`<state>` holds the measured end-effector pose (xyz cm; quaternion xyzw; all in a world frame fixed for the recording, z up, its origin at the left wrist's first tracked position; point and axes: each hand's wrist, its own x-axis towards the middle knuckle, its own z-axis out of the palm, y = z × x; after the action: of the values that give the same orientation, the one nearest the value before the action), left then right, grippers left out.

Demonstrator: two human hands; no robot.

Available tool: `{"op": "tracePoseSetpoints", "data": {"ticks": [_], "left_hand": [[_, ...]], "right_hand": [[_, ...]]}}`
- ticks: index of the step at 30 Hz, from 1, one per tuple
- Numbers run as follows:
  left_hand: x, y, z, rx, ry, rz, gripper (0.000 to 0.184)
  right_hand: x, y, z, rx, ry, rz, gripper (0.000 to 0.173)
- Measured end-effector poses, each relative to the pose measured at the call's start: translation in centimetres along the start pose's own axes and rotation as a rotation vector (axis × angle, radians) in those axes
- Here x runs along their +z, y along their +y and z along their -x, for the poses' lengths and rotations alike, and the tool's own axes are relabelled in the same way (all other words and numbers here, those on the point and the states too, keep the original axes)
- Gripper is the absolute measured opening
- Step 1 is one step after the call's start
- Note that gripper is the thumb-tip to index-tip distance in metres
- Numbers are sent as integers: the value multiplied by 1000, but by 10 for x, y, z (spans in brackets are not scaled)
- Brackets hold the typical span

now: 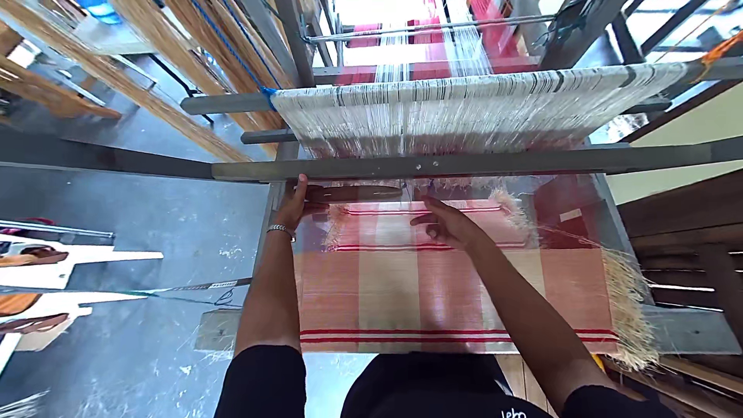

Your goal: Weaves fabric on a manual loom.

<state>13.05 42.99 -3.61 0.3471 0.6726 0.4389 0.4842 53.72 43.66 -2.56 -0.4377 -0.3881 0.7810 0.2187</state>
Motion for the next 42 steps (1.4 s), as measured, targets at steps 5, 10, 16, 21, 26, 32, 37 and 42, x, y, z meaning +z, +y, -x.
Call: {"op": "tracePoseSetpoints", "data": {"ticks": [5, 10, 16, 21, 26, 32, 37, 42], "left_hand": [[-55, -19, 32, 3, 307, -100, 67], [-21, -44, 35, 47, 425, -44, 88], [-22, -40, 40, 105, 589, 363, 88], [-84, -41, 77, 180, 776, 272, 88], [-129, -43, 121, 221, 902, 213, 84], [-141, -39, 173, 260, 985, -192, 79], [-73, -20, 191, 393, 692, -835, 55], [-31, -50, 136, 349, 343, -1161, 54]], "right_hand": [[-110, 4, 75, -467, 768, 765, 34], [-210, 33, 120, -60, 1404, 971, 74], [-217, 90, 151, 150, 1327, 1059, 68], [-226, 103, 161, 62, 1267, 1112, 64], [-223, 102, 162, 18, 1253, 1096, 62], [-224, 103, 161, 36, 1251, 1131, 63], [-225, 103, 155, 135, 1290, 1182, 66], [-222, 97, 158, 209, 1275, 1204, 69]]}}
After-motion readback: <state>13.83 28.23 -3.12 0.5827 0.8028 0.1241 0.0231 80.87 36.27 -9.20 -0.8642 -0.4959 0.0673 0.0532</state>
